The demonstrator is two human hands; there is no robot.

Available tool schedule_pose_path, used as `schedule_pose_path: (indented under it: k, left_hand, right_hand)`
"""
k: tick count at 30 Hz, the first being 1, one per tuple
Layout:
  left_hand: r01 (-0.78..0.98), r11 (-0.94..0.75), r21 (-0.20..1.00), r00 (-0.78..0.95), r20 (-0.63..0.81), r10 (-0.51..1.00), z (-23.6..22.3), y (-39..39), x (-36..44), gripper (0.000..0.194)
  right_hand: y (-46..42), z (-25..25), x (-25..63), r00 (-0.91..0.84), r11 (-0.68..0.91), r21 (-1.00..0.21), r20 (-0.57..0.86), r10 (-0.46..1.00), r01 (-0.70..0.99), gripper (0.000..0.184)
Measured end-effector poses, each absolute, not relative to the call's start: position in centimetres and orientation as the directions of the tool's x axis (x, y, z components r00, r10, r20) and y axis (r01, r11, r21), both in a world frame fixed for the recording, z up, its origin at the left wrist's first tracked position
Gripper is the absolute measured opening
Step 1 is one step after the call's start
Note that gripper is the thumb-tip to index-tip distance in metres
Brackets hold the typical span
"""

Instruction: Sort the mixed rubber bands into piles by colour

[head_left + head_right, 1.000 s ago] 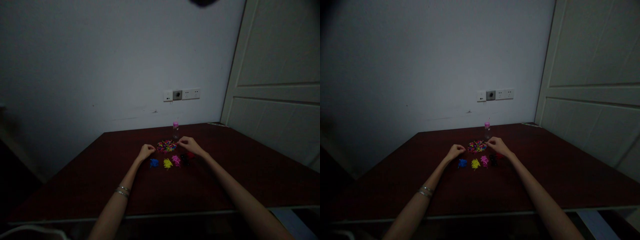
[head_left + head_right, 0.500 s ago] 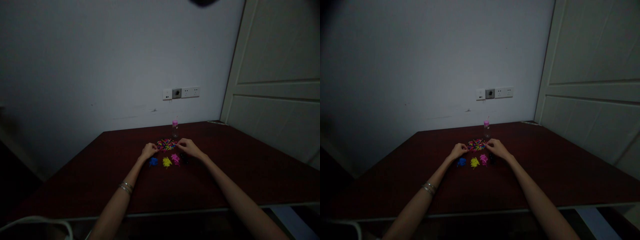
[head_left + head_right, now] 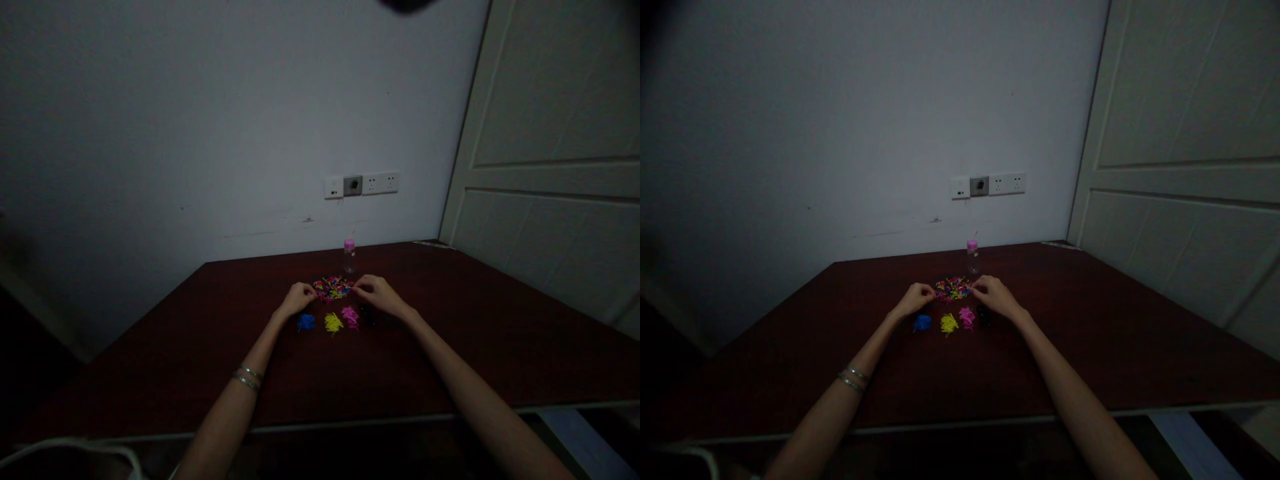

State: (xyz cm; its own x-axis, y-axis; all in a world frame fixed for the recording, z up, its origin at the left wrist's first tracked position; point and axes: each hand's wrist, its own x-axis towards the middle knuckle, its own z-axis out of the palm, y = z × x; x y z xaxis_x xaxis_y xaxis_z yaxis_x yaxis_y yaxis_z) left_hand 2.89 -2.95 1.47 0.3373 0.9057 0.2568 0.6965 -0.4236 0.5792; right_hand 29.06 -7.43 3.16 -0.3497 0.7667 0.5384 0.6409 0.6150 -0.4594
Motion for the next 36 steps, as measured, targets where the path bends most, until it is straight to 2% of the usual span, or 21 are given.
schedule_pose_path:
  k: [3, 6, 13, 21, 29, 36]
  left_hand:
    - [0.563, -0.521, 0.642, 0.448, 0.292, 0.845, 2.3, -3.8, 3.8, 0.022]
    - [0.447, -0.548, 0.707, 0.533, 0.282, 0.798, 3.2, -5.1, 5.2, 0.021]
    - [0.364, -0.531, 0.765, 0.595, 0.248, 0.765, 4.1, -7.1, 6.8, 0.022]
    - [0.383, -0.515, 0.767, 0.562, 0.248, 0.789, 4.1, -7.1, 6.9, 0.019]
    - [0.472, -0.461, 0.752, 0.375, 0.302, 0.876, 2.3, -4.8, 4.7, 0.027]
    - [0.599, -0.38, 0.705, 0.261, 0.277, 0.925, 1.4, -3.8, 3.3, 0.027]
  right_hand:
    - [-8.0, 3.6, 28.6, -0.377, 0.66, -0.452, 0.567, 0.732, 0.6, 0.021]
    - [-8.7, 3.9, 27.8, -0.406, 0.69, -0.473, 0.571, 0.713, 0.547, 0.023]
    - [-9.2, 4.1, 26.7, -0.522, 0.744, -0.499, 0.531, 0.668, 0.444, 0.019]
    - [-9.1, 4.1, 26.9, -0.584, 0.753, -0.513, 0.486, 0.65, 0.412, 0.02]
    - [-8.4, 3.1, 28.1, -0.575, 0.667, -0.395, 0.338, 0.745, 0.631, 0.015]
    - [-8.5, 3.1, 28.3, -0.567, 0.647, -0.382, 0.313, 0.762, 0.66, 0.016]
